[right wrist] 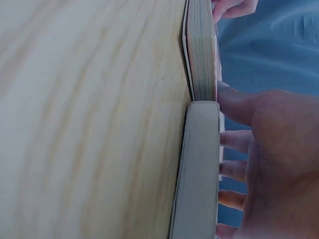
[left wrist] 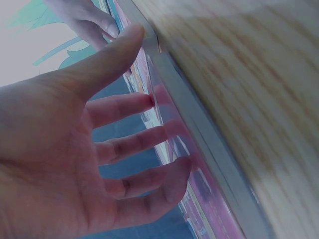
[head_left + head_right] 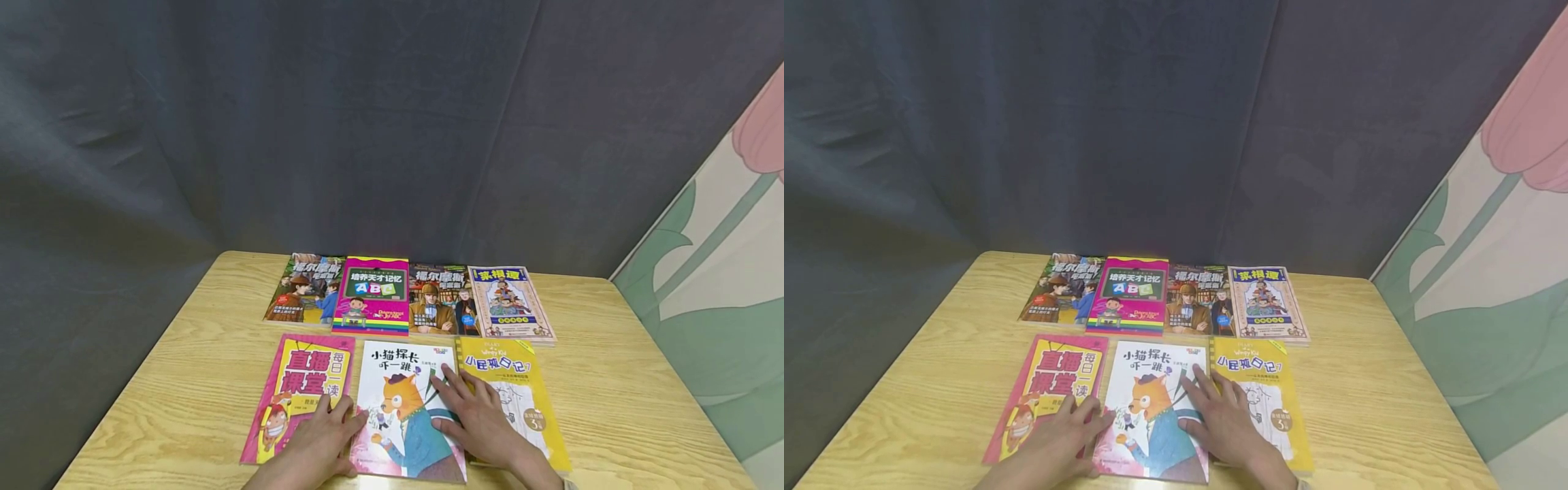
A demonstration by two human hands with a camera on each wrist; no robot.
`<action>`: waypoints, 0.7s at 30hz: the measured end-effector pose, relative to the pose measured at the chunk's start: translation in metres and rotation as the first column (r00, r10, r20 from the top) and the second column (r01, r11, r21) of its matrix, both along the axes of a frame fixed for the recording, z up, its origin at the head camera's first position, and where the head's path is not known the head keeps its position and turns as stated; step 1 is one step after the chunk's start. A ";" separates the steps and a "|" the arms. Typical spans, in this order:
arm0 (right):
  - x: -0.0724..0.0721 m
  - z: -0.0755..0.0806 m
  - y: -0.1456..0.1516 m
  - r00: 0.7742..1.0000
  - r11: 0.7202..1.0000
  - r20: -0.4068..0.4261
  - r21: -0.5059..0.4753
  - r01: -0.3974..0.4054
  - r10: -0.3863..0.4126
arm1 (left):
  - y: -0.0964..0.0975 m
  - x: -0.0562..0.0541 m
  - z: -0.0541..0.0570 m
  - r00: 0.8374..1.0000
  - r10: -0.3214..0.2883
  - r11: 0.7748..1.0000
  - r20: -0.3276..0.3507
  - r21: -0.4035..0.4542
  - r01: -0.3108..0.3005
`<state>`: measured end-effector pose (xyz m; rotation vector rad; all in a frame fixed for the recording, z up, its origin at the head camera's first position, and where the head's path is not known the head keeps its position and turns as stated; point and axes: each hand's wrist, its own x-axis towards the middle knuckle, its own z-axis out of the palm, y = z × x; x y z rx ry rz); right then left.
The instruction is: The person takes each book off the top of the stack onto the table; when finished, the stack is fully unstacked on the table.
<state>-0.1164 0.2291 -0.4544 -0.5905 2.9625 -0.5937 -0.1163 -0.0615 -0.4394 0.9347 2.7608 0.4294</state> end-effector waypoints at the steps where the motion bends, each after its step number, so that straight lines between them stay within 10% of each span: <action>1: 0.000 0.000 0.000 1.000 1.000 0.002 0.000 0.001 -0.001 | 0.000 0.000 0.000 1.000 0.001 1.000 -0.002 -0.001 -0.001; 21: -0.001 -0.001 0.000 1.000 1.000 -0.003 -0.012 -0.001 0.001 | 0.000 0.001 0.002 1.000 0.002 1.000 0.009 -0.010 -0.002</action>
